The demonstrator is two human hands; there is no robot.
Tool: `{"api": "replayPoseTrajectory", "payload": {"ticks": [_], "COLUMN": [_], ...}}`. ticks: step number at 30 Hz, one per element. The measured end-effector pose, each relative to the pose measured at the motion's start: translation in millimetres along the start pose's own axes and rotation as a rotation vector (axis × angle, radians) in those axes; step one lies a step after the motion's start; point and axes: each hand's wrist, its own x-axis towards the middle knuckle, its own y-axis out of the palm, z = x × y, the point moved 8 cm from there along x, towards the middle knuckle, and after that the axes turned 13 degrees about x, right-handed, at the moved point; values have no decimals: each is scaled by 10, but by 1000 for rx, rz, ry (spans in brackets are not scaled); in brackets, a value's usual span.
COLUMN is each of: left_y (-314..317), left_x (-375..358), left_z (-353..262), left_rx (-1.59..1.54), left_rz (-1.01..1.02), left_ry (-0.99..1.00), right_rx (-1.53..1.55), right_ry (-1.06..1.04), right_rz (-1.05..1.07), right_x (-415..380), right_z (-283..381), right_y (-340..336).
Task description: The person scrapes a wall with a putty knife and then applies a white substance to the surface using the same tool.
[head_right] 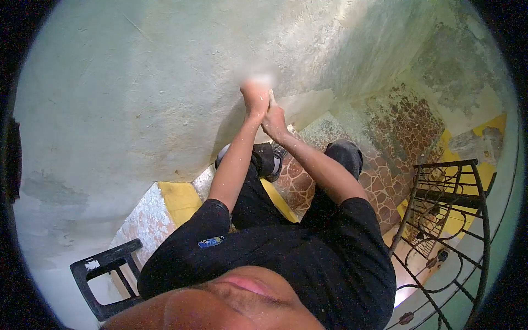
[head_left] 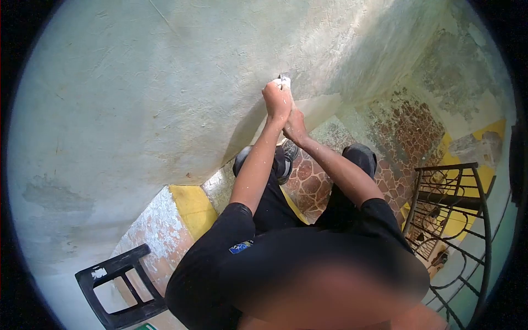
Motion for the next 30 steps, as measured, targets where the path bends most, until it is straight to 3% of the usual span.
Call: {"api": "replayPoseTrajectory", "payload": {"ticks": [2, 4, 8, 10, 23, 30], "left_y": [-4, -12, -12, -11, 71, 12], "left_x": [25, 16, 55, 66, 93, 138], "left_z": [-18, -33, -61, -46, -83, -132], "left_rx": [-4, -8, 39, 29, -46, 6], "left_rz": [-28, -19, 2, -5, -12, -16], "left_ry": [16, 22, 32, 19, -11, 59], "right_rx": [3, -10, -40, 11, -32, 7], "right_ry": [49, -86, -79, -172, -60, -109], "right_rz": [24, -13, 7, -57, 20, -76], "right_x": [33, 36, 86, 76, 123, 168], "right_z": [-19, -14, -93, -62, -65, -43], "right_y": [33, 48, 126, 123, 16, 132]}}
